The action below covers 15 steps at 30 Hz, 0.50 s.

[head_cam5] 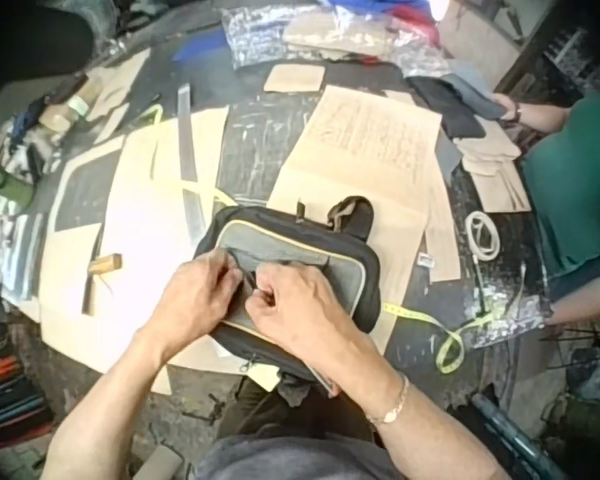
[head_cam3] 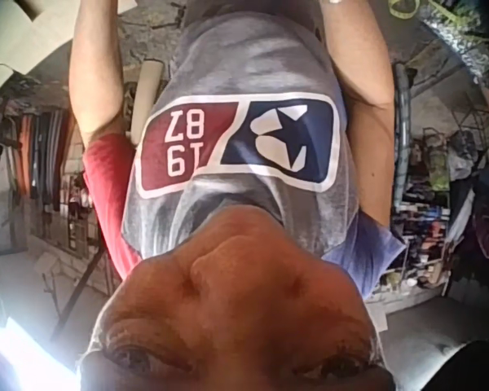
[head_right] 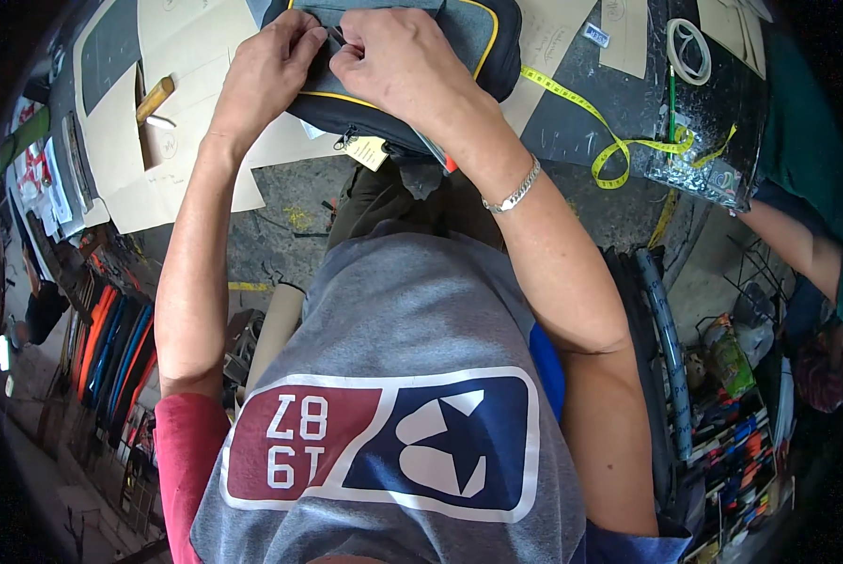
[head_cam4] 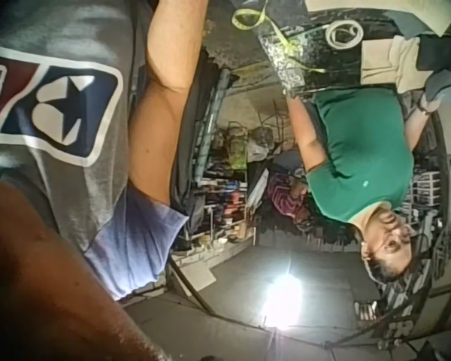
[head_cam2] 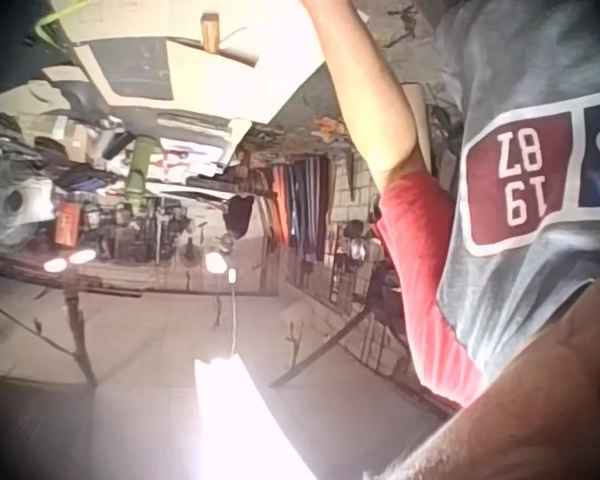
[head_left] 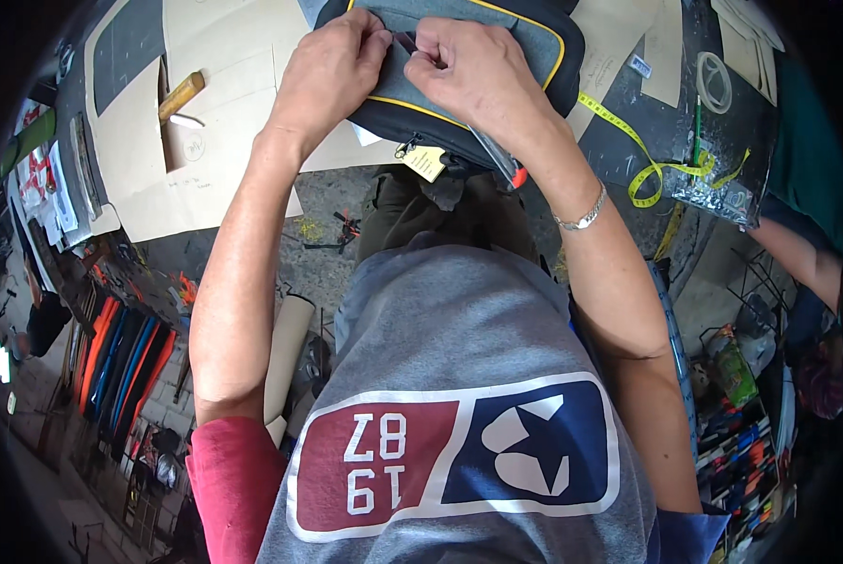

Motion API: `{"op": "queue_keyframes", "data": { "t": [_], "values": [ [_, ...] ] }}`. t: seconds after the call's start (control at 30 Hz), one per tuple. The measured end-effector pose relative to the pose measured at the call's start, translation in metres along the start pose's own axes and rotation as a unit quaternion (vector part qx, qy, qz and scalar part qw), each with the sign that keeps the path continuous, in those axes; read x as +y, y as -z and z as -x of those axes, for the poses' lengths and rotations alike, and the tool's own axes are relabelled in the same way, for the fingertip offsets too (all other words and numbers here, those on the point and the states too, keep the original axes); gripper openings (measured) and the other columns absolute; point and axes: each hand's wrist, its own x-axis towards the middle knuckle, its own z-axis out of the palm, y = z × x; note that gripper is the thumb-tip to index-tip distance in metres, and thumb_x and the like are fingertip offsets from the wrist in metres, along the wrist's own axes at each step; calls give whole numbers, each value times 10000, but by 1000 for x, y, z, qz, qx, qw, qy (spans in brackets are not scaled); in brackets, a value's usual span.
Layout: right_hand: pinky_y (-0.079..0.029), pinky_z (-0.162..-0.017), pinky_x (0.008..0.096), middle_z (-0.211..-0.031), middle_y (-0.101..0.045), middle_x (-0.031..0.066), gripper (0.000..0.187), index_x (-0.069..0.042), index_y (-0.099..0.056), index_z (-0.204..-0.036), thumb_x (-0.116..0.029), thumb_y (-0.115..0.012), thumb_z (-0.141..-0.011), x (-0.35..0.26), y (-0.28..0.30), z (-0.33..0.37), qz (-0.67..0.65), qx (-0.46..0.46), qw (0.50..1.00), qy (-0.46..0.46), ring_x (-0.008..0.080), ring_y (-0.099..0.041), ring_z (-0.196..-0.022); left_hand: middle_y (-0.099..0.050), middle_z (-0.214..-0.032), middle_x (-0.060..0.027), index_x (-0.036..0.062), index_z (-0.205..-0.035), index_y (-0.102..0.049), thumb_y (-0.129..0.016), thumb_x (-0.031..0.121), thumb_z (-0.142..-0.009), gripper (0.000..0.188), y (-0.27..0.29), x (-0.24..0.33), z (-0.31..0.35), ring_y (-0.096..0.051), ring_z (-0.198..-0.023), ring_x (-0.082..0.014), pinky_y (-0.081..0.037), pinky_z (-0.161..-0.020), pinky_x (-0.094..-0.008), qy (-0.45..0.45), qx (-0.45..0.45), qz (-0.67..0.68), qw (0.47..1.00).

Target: Measuring the dimensions of a small bag and a large cardboard pattern using a tape measure and a utility knife in a textile workshop.

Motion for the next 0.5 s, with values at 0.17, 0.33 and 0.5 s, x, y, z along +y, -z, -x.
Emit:
{"op": "queue_keyframes", "data": {
  "t": [0.17,0.33,0.5],
  "values": [
    [-471,-594,356,-592,-538,114,192,-10,-590,-788,-182,-666,-829,-8,7,-1,15,20,998,53,241,-556,-541,-595,-787,-275,-21,-893,-530,-579,193,-959,229,5,3,3,-594,-788,-474,-457,-669,-503,19,-14,32,999],
    [-497,-612,440,-734,-601,290,171,71,-595,-773,-89,-637,-815,-15,20,-1,-59,-39,998,0,425,-658,-706,-586,-780,-270,-15,-900,-532,-573,199,-972,230,12,6,3,-587,-769,-467,-452,-657,-486,40,-36,41,998],
    [-500,-623,448,-732,-600,289,168,72,-592,-771,-85,-637,-811,-16,19,-3,-51,-43,998,9,425,-654,-712,-587,-787,-266,-16,-905,-536,-572,200,-973,230,15,11,2,-592,-765,-453,-453,-654,-478,26,-21,67,997]
  ]
}}
